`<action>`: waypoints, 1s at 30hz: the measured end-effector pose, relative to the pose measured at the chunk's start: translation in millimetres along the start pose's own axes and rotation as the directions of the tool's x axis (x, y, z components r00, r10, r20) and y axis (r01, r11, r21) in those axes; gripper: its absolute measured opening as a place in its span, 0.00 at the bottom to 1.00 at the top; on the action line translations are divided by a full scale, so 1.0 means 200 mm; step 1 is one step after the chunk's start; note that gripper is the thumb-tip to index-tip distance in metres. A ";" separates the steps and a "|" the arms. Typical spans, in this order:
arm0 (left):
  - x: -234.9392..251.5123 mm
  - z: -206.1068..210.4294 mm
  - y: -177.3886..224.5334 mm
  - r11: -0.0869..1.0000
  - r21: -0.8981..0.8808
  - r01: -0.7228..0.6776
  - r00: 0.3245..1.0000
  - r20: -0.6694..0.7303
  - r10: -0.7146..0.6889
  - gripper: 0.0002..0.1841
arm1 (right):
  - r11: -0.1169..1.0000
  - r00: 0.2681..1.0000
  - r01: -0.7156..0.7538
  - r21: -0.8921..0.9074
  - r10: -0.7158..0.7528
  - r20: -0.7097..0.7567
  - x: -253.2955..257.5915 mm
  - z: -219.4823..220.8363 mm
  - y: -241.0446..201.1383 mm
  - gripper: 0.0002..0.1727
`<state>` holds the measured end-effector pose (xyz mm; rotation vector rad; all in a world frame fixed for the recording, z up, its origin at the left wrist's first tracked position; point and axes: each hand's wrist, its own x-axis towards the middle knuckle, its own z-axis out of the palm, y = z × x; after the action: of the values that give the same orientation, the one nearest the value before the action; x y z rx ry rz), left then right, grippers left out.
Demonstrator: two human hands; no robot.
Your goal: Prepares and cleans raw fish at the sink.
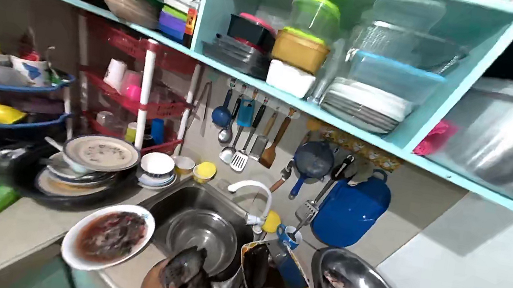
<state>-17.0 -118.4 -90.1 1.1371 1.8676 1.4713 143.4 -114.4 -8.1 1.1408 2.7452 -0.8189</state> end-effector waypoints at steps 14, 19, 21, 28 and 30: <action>0.03 0.01 0.00 0.995 -0.087 -0.046 0.999 0.008 0.047 0.32 | 0.994 0.992 -0.049 -0.094 0.059 0.107 0.05 -0.13 0.04 0.37; 0.02 0.02 -0.02 0.988 -0.150 -0.045 0.999 0.012 0.047 0.37 | 0.992 0.991 -0.077 -0.101 0.087 0.102 0.09 -0.16 0.02 0.39; 0.02 0.01 -0.02 0.991 -0.107 -0.077 0.997 0.005 0.078 0.36 | 0.985 0.983 -0.038 -0.169 0.068 0.172 0.04 -0.13 -0.03 0.40; 0.01 0.02 0.00 0.989 -0.148 -0.009 1.000 0.025 0.013 0.38 | 0.985 0.980 -0.110 -0.132 0.130 0.152 0.06 -0.22 -0.03 0.40; 0.01 0.01 0.02 0.993 -0.118 -0.023 0.999 0.020 0.025 0.36 | 0.980 0.976 -0.068 -0.187 0.105 0.193 0.02 -0.18 -0.08 0.41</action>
<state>-15.6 -116.2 -87.1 1.1187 1.7338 1.5547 134.8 -103.2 28.4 1.0705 2.5252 -0.6246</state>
